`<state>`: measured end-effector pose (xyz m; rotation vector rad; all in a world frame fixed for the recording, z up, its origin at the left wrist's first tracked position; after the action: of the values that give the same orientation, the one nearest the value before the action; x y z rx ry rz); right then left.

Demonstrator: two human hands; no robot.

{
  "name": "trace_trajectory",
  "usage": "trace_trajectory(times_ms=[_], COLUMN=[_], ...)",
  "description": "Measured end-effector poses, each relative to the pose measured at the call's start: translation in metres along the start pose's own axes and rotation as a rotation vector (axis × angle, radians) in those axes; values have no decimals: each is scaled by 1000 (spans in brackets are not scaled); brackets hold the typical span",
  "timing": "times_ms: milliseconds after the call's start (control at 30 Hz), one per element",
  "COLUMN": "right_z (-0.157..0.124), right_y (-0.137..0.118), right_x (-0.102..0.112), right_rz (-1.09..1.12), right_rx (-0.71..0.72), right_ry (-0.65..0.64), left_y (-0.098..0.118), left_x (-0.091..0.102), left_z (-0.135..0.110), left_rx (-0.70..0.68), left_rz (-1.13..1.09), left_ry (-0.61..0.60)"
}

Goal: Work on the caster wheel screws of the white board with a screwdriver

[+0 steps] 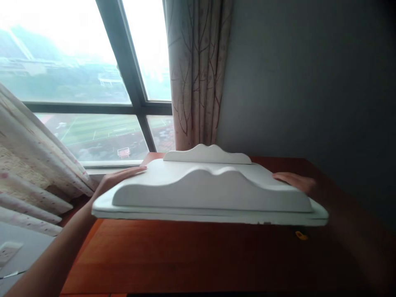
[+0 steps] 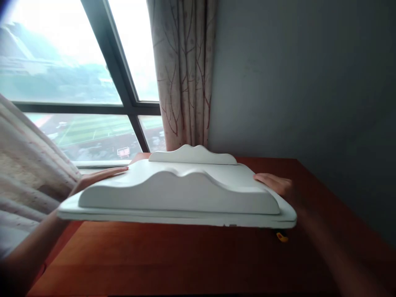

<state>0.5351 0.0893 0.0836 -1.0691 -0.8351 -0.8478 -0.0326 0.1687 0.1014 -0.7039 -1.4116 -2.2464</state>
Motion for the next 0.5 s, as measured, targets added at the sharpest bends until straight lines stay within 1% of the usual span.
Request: trace_trajectory(times_ms=[67, 167, 267, 367, 500], right_z=[0, 1, 1, 0, -1], right_y=[-8, -12, -12, -9, -4], right_x=[-11, -25, -38, -51, -63], right_rz=[-34, -71, -144, -252, -367], right_rx=[73, 125, 181, 264, 371], right_ry=[-61, -82, -89, -80, -18], left_y=[-3, -11, -14, -14, -16], left_x=[-14, -26, -32, -36, -44], left_z=[-12, -23, -25, -24, -24], left_rx=[-36, -78, -139, -188, -234], left_rz=[33, 91, 144, 198, 259], left_ry=[-39, -32, -40, -62, -129])
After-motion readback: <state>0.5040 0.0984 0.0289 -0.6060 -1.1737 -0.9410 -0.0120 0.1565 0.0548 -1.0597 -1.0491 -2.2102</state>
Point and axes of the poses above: each hand's wrist, its own z-axis towards the middle knuckle, its own x-axis out of the back of the hand, y = z × x, the point moved 9 cm from there along z, towards the middle knuckle, and after that the axes turned 11 degrees about -y, right-handed, at the moved point
